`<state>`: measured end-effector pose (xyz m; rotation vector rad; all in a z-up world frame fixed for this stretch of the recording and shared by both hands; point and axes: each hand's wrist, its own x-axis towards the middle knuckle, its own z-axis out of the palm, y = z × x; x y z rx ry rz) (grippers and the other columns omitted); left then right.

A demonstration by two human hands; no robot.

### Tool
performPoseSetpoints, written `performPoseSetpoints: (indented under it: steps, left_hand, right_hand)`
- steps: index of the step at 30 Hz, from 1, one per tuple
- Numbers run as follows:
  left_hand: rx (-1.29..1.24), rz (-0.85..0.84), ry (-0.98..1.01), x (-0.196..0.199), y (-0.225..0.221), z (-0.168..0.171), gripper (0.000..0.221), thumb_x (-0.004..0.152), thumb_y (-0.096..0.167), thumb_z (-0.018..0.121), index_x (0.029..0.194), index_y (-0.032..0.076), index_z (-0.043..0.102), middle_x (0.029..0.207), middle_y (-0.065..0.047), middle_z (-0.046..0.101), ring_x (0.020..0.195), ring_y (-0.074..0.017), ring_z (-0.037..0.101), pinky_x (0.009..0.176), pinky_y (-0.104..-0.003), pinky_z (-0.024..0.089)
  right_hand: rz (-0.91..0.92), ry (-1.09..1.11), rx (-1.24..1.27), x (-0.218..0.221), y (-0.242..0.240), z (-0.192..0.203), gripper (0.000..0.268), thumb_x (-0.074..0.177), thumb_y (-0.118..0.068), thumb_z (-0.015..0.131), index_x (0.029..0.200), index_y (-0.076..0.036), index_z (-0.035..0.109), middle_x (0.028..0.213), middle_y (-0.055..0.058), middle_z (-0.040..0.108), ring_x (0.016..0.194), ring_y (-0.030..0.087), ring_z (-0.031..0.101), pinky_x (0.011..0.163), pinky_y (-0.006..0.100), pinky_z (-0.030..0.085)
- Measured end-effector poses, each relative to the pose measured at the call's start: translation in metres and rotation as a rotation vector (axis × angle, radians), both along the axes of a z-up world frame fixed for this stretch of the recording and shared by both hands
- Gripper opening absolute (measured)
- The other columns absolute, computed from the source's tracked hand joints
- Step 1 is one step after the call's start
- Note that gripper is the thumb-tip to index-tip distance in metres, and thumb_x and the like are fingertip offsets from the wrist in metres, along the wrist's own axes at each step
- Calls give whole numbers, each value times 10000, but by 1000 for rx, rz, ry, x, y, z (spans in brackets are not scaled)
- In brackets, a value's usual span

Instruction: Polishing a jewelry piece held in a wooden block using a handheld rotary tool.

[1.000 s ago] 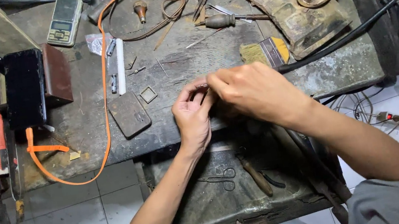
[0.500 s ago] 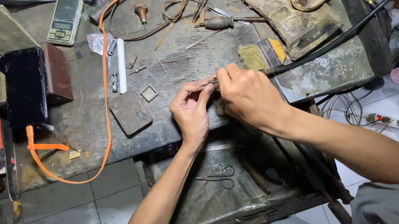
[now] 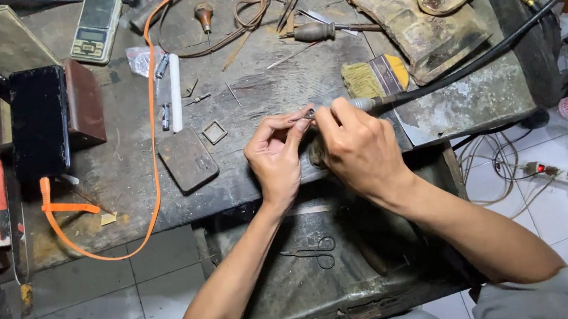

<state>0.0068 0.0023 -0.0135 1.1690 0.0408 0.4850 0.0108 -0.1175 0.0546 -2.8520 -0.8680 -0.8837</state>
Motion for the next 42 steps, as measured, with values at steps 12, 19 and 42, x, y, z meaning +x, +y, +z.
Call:
performPoseSetpoints:
  steps: [12, 19, 42]
  left_hand:
    - [69, 25, -9, 1, 2, 8, 130, 860, -73, 785, 824, -46, 663, 857, -193, 697, 963, -340, 758, 822, -379, 626]
    - [61, 28, 25, 7, 4, 1, 118, 886, -67, 760, 841, -44, 653, 850, -178, 688, 957, -301, 748, 835, -375, 613]
    - [-94, -94, 244, 1, 11, -3, 125, 914, 11, 760, 914, -34, 644, 982, -190, 743, 942, -204, 734, 813, -296, 649]
  right_hand:
    - [0, 79, 420, -2, 10, -32, 173, 1042, -93, 544, 872, -68, 561, 770, 29, 420, 552, 308, 594, 508, 307, 538]
    - [5, 69, 318, 3, 15, -16, 175, 1009, -132, 654, 856, -73, 594, 744, 35, 434, 591, 313, 625, 521, 357, 541]
    - [37, 216, 688, -4, -14, -12, 411, 1050, -92, 720, 661, -101, 591, 533, 67, 576, 516, 283, 629, 515, 287, 454]
